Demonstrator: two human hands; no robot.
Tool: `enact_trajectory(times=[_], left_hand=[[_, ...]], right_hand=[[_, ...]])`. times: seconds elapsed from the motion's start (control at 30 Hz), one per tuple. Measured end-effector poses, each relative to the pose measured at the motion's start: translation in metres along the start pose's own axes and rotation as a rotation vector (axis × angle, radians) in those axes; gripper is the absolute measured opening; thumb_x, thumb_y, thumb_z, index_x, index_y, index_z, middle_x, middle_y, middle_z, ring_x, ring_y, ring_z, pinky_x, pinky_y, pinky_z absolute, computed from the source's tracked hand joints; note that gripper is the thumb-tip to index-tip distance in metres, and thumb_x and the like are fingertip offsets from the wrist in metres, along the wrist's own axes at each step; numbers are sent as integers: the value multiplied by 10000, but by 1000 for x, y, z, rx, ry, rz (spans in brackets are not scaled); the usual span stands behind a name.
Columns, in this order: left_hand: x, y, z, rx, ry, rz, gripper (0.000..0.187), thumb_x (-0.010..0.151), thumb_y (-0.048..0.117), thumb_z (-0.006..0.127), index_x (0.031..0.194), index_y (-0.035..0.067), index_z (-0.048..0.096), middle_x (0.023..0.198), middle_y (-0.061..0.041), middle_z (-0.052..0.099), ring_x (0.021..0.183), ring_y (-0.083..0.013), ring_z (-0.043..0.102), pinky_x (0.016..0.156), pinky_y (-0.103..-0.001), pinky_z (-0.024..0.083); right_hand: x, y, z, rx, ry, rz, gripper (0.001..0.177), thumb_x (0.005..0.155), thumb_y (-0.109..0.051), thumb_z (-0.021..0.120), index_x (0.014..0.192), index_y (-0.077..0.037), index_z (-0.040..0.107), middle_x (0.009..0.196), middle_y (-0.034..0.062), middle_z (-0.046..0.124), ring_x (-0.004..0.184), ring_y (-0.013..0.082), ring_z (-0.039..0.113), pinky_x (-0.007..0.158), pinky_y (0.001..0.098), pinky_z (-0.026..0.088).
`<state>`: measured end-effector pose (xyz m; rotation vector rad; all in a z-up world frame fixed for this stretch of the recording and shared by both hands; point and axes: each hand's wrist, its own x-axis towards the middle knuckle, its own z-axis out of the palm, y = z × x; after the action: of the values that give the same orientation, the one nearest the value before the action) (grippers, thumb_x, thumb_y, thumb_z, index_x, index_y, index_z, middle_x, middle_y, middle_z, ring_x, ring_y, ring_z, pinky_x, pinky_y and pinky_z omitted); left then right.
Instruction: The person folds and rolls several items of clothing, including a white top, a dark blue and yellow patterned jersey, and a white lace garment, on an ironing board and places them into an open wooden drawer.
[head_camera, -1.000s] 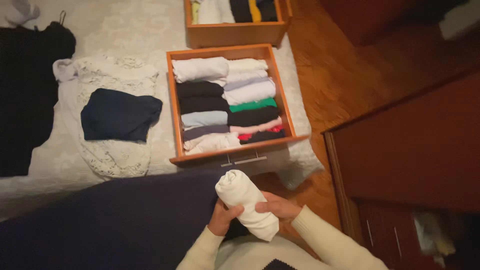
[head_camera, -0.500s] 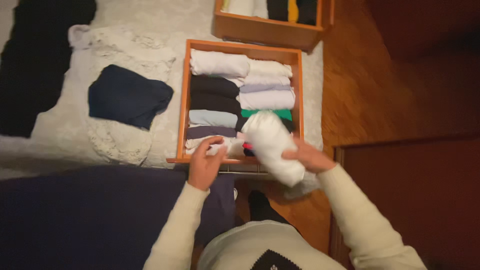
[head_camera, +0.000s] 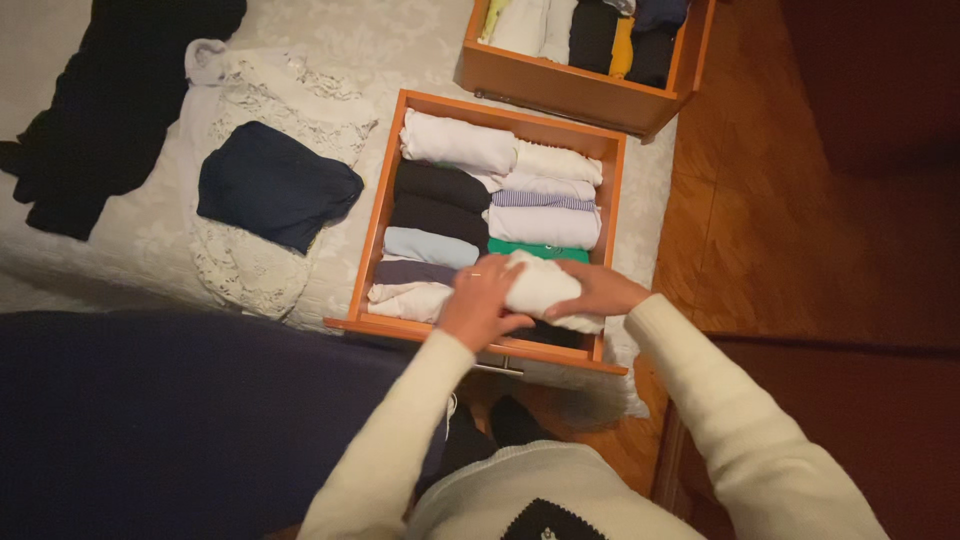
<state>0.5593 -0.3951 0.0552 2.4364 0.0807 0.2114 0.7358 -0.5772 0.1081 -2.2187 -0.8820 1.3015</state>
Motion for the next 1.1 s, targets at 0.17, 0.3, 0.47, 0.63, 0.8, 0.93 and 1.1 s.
enact_trajectory(times=[0.17,0.3,0.47,0.63,0.8,0.93,1.1], left_hand=[[15,-7,67,210,-449,-4,970,603,747,796,1361,178,586,1179,-107,656,1214,-338,608,994,-548,460],[23,-3,65,231,-592,-68,1024,676,790,726,1419,117,517,1250,-140,625,1208,-383,615,979,-549,482],[35,2,58,234,-686,-115,904,751,762,709,1359,109,564,1245,-135,643,1211,-382,613,967,-537,489],[34,-10,74,244,-675,-56,920,725,721,749,1356,89,530,1225,-162,606,1198,-411,592,962,-561,498],[33,-22,95,297,-664,-33,914,711,672,792,1360,100,495,1222,-154,577,1193,-410,577,955,-547,506],[33,-35,112,271,-642,7,962,681,709,774,1351,79,493,1206,-159,554,1183,-412,568,950,-535,508],[34,-33,113,321,-594,35,895,680,686,786,1290,87,519,1151,-148,544,1146,-395,576,909,-493,510]], right_hand=[[30,64,34,-427,-315,-69,1107,710,-906,672,1504,-163,469,1263,270,689,1271,444,609,1178,568,377],[37,87,52,-601,-316,-75,1038,793,-916,554,1500,-164,443,1286,218,693,1347,399,568,1238,584,224],[14,111,70,-902,13,1,888,772,-725,722,1460,-196,534,1368,46,673,1412,309,512,1223,660,196],[17,105,82,-973,139,-133,553,734,-486,771,1136,-113,703,1021,113,764,1093,310,677,1051,590,368],[16,91,101,-1005,335,-171,142,841,-136,626,934,-87,721,720,79,733,684,309,725,635,494,482],[35,107,123,-1064,406,-208,135,849,-11,580,912,15,696,722,120,716,654,313,721,671,453,497],[15,56,104,-1123,379,-176,145,872,-12,562,945,23,683,741,90,708,679,273,726,704,443,477]])
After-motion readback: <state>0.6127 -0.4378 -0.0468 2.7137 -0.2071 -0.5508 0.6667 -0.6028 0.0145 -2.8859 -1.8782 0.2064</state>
